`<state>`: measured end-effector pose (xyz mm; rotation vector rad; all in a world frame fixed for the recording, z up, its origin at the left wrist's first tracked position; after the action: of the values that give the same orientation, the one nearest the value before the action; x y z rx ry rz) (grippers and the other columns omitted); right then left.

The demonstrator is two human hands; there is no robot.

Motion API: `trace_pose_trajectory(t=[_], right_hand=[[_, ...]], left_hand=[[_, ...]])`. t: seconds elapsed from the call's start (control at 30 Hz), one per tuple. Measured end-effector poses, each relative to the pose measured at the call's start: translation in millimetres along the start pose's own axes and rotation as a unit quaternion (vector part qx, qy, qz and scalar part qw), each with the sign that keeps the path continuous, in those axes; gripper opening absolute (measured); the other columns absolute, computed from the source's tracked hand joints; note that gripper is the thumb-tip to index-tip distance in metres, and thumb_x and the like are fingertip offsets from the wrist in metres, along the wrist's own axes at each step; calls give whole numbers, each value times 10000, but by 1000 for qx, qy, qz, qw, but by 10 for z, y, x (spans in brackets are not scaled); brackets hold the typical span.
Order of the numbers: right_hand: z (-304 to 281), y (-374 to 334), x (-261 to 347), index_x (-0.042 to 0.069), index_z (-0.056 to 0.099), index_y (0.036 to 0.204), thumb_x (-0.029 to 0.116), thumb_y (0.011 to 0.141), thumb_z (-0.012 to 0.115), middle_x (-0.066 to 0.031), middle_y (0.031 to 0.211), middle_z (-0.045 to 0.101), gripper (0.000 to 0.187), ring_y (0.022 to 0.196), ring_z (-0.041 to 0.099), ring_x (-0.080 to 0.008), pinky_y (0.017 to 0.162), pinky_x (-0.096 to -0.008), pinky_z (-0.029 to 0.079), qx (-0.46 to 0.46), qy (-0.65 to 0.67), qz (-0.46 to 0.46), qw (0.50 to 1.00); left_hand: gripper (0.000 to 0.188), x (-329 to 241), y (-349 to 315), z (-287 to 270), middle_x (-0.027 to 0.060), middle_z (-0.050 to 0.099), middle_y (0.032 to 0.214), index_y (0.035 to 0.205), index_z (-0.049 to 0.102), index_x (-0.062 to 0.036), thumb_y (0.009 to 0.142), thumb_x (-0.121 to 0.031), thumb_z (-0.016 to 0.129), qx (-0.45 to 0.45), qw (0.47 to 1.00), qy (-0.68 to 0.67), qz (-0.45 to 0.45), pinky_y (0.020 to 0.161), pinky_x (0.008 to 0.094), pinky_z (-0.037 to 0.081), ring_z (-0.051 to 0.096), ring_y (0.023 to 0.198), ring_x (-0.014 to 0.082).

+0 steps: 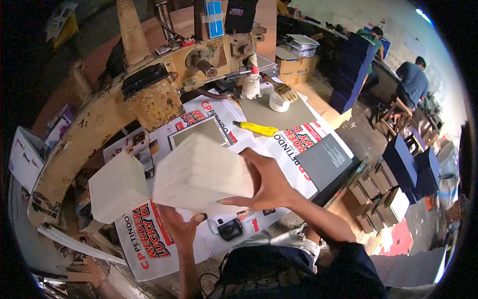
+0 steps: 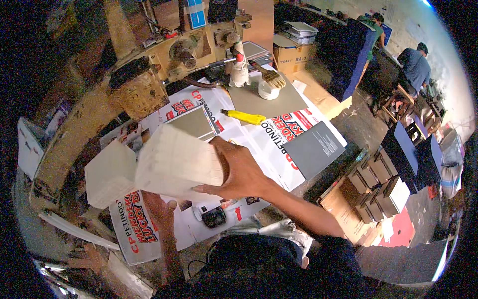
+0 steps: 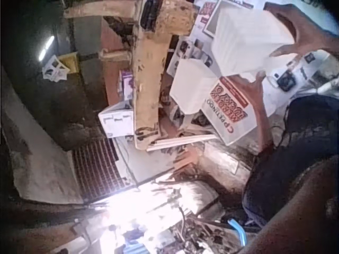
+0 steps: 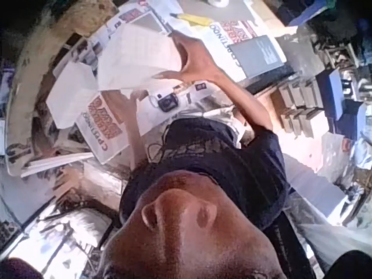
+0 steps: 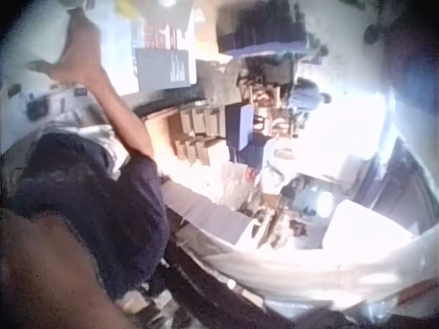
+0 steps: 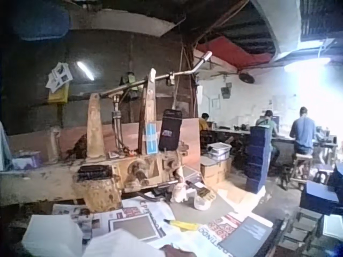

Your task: The person applies glue with a brush to the edges of several paper blocks and stacks them on a wooden board.

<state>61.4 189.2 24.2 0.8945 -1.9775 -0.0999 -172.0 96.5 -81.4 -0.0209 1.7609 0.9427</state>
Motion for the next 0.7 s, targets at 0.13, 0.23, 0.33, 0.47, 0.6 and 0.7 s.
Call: trace_pose_trajectory(t=[0.13, 0.23, 0.33, 0.47, 0.6, 0.7], right_hand=[[82, -200, -228, -30, 540, 1178, 384, 612, 916, -144, 883, 643, 795, 788, 656, -263, 803, -350, 506, -78, 116, 35, 990], [400, -377, -662, -36, 504, 1229, 411, 620, 913, -189, 1037, 632, 859, 921, 662, -295, 926, -400, 478, -87, 123, -19, 988], [474, -587, -997, -49, 411, 1341, 428, 636, 902, -250, 1211, 585, 983, 1085, 635, -343, 1065, -478, 406, -40, 106, 17, 993], [338, -482, -891, 28, 555, 1252, 305, 676, 880, -206, 1197, 635, 716, 1091, 634, -367, 982, -434, 480, 61, -19, 27, 998], [261, -573, -736, 65, 680, 1111, 280, 691, 867, -158, 1084, 699, 507, 1003, 671, -350, 908, -404, 527, 44, -26, 53, 997], [243, -591, -609, 62, 664, 1130, 305, 691, 873, -166, 1117, 684, 544, 1019, 662, -360, 903, -414, 527, 45, -31, 67, 996]], left_hand=[[863, -83, 193, 147, 136, 650, 1117, 1222, 576, 27, 531, -301, 977, 219, 973, 76, -4, 902, 371, 513, 635, 1007, 274], [734, 231, 194, 143, 108, 708, 933, 1099, 652, 26, 508, -251, 987, 289, 947, 131, 52, 807, 339, 546, 679, 841, 259], [791, 114, 127, 413, 117, 691, 1038, 1157, 610, 30, 482, -148, 981, 219, 972, 87, 9, 850, 354, 532, 665, 922, 255], [802, 187, 84, 307, 119, 680, 1103, 1185, 591, 25, 489, -101, 968, 203, 972, 71, -93, 907, 370, 510, 653, 980, 238], [518, 73, 72, 312, 90, 729, 1016, 1051, 692, 3, 600, -107, 921, 242, 946, -14, -217, 822, 367, 535, 678, 924, 213], [444, -102, 127, 308, 86, 740, 988, 1023, 716, 2, 639, -113, 907, 273, 949, -14, -158, 767, 349, 545, 693, 877, 213]])
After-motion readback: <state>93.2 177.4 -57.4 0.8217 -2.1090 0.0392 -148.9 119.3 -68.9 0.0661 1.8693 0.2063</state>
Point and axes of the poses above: each hand's wrist, its own y-axis towards the middle knuckle, its own z-axis out of the palm, x = y × z, the point moved 3 cm from there along y, towards the middle knuckle
